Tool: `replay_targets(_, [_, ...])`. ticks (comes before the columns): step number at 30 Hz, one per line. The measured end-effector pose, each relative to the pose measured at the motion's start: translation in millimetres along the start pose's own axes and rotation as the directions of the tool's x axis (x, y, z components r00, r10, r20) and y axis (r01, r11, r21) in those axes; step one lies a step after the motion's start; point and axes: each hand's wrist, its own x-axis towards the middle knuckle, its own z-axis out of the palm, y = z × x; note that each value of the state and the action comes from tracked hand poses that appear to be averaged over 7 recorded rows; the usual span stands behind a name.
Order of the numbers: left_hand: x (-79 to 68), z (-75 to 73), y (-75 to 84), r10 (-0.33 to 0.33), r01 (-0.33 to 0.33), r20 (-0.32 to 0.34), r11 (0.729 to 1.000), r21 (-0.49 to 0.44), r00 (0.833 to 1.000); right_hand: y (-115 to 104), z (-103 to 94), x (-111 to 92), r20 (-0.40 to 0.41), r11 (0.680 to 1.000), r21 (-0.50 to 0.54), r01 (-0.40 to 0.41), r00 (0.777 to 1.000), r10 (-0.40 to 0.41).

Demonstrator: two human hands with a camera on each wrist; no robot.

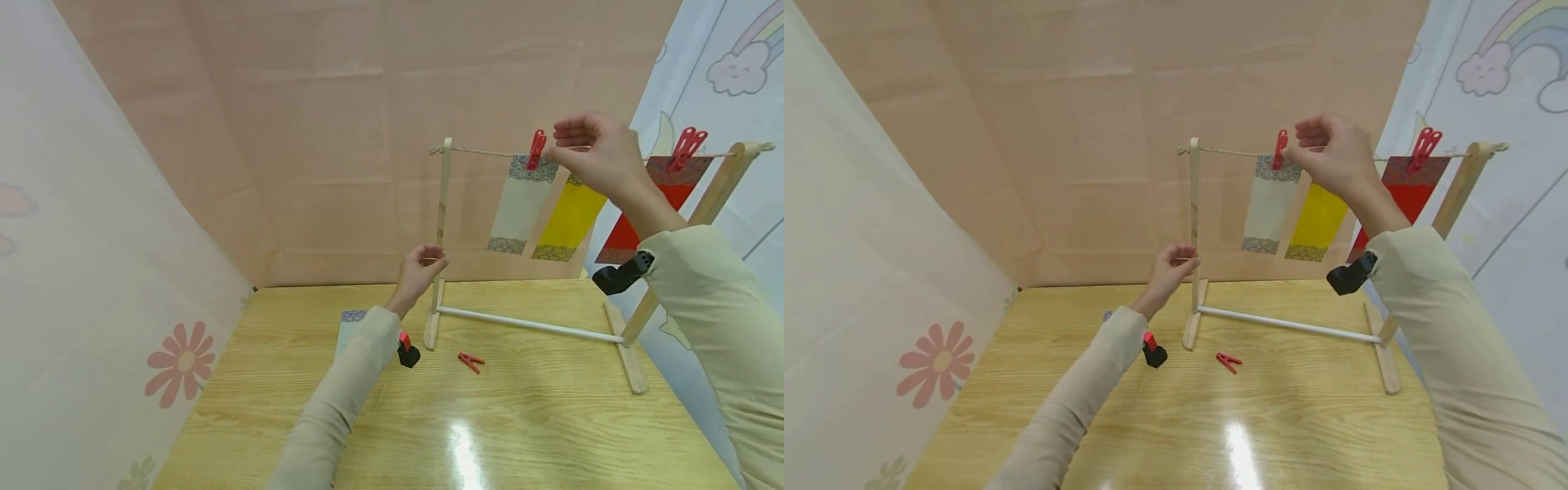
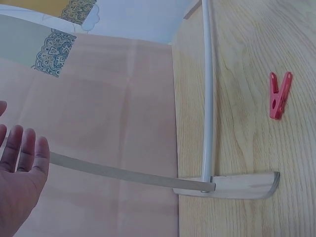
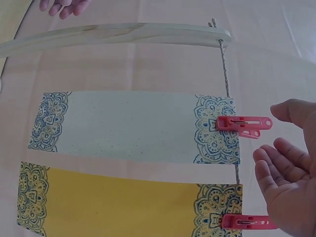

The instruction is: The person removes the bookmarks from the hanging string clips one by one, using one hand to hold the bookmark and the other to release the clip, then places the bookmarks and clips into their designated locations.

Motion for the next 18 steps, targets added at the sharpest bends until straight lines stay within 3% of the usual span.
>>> replay_targets(11, [6.5, 12.3, 2.3, -0.016, 0.016, -0.010, 0.999, -0.032, 1.000, -4.7, 3.5, 7.9, 0.054, 0.997, -0.041, -0.065, 0.996, 0.067])
replay_targets(18, [9.7, 16.9, 3.7, -0.025, 0.025, -0.003, 0.998, -0.060, 1.000, -9.0, 3.2, 13.0, 0.059, 0.994, -0.087, -0.060, 0.996, 0.065])
